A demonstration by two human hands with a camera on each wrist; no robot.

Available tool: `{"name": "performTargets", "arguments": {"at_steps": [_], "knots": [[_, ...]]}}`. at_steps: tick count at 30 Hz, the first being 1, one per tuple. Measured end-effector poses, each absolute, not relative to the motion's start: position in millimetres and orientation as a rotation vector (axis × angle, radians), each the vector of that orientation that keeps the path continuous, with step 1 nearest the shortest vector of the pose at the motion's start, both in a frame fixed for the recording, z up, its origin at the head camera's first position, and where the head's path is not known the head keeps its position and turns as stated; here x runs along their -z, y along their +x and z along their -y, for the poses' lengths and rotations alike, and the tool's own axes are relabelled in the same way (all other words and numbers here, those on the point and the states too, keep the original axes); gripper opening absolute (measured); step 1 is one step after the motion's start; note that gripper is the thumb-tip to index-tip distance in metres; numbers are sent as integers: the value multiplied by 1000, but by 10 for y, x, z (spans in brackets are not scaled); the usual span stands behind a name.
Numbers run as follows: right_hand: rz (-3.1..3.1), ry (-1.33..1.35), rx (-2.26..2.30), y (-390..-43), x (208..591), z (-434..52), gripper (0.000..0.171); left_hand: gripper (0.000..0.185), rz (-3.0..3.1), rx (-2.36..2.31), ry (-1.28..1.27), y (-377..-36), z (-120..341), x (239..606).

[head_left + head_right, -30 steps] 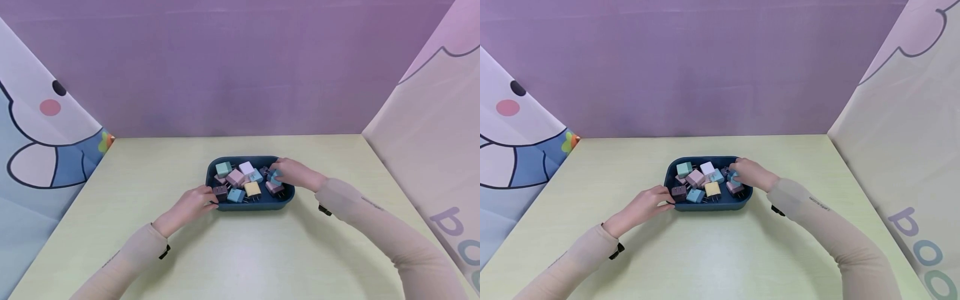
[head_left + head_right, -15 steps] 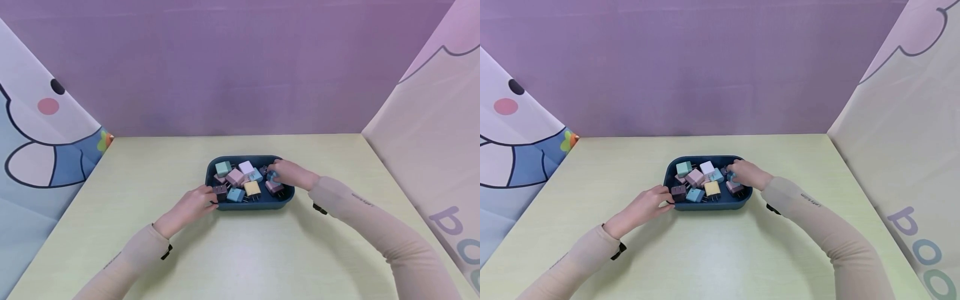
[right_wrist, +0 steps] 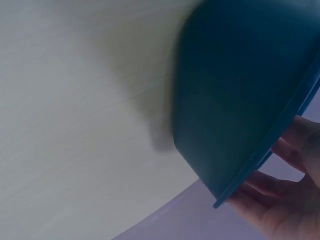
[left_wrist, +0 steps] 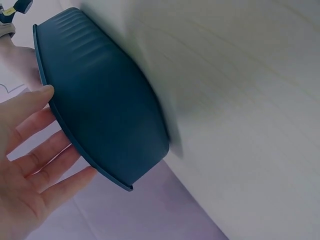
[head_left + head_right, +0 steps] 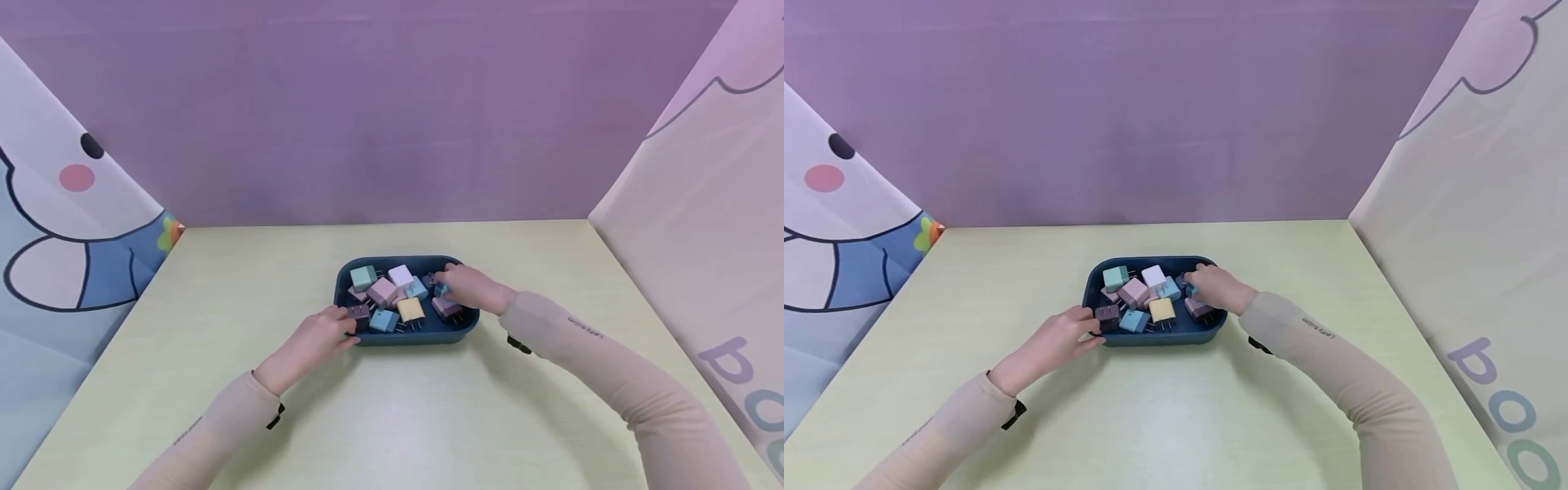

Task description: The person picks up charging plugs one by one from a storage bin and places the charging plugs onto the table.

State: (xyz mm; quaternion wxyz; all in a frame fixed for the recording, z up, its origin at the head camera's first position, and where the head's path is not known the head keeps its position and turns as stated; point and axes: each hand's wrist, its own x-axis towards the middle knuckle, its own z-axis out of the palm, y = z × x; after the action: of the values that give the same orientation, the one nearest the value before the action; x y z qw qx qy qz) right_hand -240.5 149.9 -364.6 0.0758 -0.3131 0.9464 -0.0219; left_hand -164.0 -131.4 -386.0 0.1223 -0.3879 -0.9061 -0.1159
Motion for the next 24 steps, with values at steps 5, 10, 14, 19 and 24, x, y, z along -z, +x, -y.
{"name": "performTargets", "arguments": {"at_steps": [5,10,14,19,24], "knots": [[-2874,-948,65,-2409,3661,-1495,31,14,2625,329,-1110,-1632,1305,3860],[-2893,-921,88,-2395,3624,-1496,31,13,2624,329,-1091,-1624,1300,3864],[-2887,-892,150,-2358,3554,-1487,32,13,2626,334,-1083,-1619,1300,3862],[-2937,-888,210,-2316,3466,-1510,32,14,2617,337,-1088,-1620,1294,3864],[-3013,-817,276,-2313,3372,-1568,31,14,2613,340,-1089,-1618,1293,3862]]}}
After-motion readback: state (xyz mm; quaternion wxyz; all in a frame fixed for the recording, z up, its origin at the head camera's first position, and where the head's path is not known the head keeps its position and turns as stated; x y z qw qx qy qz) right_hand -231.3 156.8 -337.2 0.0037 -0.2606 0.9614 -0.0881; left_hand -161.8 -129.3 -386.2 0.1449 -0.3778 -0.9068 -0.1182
